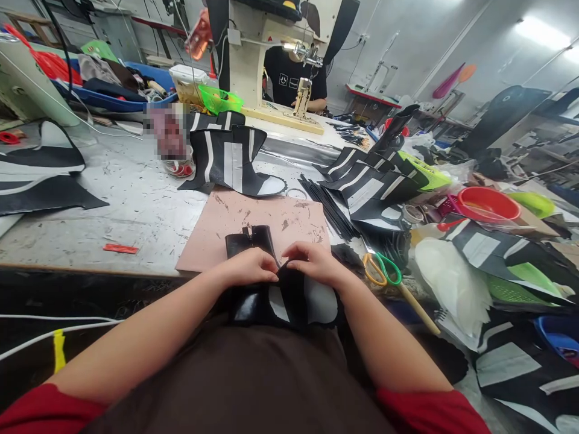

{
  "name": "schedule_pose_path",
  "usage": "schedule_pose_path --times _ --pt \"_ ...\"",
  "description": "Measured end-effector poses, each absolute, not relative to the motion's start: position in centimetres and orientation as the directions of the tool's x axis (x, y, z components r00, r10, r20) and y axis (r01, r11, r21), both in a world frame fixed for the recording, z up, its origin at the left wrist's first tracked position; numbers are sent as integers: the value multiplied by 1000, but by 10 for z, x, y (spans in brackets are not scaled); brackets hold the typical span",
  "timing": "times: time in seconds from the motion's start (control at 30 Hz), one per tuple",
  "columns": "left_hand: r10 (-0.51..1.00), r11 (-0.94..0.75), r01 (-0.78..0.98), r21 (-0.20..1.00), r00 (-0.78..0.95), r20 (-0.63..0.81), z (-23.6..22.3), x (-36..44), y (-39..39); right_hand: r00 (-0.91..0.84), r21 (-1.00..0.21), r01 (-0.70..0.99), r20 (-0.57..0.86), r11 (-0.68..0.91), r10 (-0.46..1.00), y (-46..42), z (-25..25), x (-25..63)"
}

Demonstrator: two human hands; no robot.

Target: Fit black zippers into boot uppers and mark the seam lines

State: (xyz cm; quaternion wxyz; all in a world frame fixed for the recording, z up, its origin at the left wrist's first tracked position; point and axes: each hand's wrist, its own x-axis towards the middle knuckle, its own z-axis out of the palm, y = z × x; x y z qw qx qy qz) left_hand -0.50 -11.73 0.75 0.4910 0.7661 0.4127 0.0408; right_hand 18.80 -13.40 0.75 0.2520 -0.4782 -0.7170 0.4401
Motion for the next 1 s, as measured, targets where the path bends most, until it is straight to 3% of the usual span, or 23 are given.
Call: schedule_pose_path --times 0.13,0.37,0.7,1.0 --pt "709 -178 598 782 629 -320 7 -5 -123 -428 -879 450 -58 157 902 -134 8 187" --pt "607 -114 513 851 714 -349 11 -10 -115 -433 -876 455 -60 161 899 -136 10 187" --pt "748 -110 555 825 593 -299 1 2 -123 -426 -874 457 -51 166 903 -136 12 188" --pt "710 -175 512 841 657 -253 7 1 -122 -417 -887 437 -53 150 907 -137 12 191"
